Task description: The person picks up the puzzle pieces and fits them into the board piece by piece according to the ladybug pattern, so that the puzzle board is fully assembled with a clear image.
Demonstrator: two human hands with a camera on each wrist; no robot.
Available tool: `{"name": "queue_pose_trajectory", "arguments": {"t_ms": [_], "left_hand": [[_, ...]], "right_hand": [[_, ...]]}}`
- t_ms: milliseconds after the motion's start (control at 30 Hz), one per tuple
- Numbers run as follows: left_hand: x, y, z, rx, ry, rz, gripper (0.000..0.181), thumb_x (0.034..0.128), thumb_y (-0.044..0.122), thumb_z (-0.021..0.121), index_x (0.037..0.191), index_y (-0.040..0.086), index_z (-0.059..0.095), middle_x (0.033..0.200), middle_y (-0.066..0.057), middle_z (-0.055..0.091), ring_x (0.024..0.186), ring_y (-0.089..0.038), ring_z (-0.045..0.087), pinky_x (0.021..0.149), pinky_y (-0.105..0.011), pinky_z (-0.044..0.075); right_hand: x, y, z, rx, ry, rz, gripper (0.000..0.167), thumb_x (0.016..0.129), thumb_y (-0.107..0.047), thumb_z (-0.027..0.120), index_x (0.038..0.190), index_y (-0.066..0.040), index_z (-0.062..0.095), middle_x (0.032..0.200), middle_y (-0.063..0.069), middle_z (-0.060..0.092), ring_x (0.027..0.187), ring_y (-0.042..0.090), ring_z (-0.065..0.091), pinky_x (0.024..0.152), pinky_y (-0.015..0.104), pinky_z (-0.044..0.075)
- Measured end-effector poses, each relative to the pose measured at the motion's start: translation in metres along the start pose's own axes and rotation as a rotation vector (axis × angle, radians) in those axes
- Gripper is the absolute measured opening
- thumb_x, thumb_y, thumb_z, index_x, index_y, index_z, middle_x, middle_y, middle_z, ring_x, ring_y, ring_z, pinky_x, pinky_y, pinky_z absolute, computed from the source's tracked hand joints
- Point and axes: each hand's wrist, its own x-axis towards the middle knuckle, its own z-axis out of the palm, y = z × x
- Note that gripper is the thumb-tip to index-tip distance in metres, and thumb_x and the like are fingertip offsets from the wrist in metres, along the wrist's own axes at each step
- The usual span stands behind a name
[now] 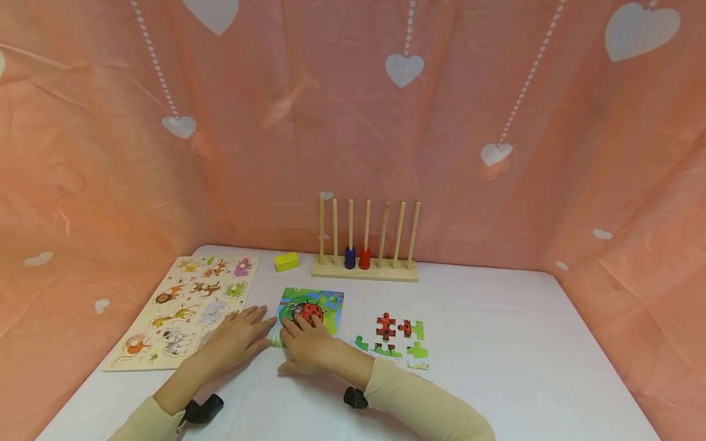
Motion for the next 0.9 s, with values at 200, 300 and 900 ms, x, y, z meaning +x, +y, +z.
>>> {"name": "queue_pose_trajectory", "arguments": {"t_ms": [200, 300, 900], "left_hand": [[0.001, 0.000, -0.001, 0.010, 0.009, 0.008, 0.045, 0.0961, 0.032, 0.066, 0.133, 0.006, 0.064, 0.141, -0.026, 0.052, 0.131, -0.044, 0.047, 0.103, -0.069, 0.035], [0.001, 0.001, -0.001, 0.007, 0.006, 0.007, 0.045, 0.0963, 0.032, 0.066, 0.133, 0.006, 0.064, 0.141, -0.026, 0.052, 0.131, -0.045, 0.047, 0.102, -0.070, 0.035], [0.000, 0.000, 0.000, 0.005, 0.010, 0.007, 0.045, 0.0962, 0.031, 0.066, 0.133, 0.006, 0.064, 0.141, -0.026, 0.052, 0.131, -0.045, 0.047, 0.102, -0.070, 0.035]], "right_hand": [[0.005, -0.004, 0.002, 0.041, -0.002, 0.032, 0.079, 0.096, -0.063, 0.049, 0.156, -0.015, 0.035, 0.164, 0.004, 0.023, 0.150, 0.031, 0.020, 0.118, 0.050, 0.025], [0.009, -0.005, 0.002, 0.043, -0.016, 0.053, 0.080, 0.095, -0.065, 0.047, 0.156, -0.015, 0.034, 0.164, 0.005, 0.021, 0.150, 0.032, 0.018, 0.118, 0.051, 0.024], [0.013, -0.007, 0.003, 0.007, -0.030, 0.081, 0.080, 0.094, -0.067, 0.046, 0.157, -0.019, 0.034, 0.165, 0.003, 0.020, 0.150, 0.031, 0.019, 0.118, 0.053, 0.025]]}}
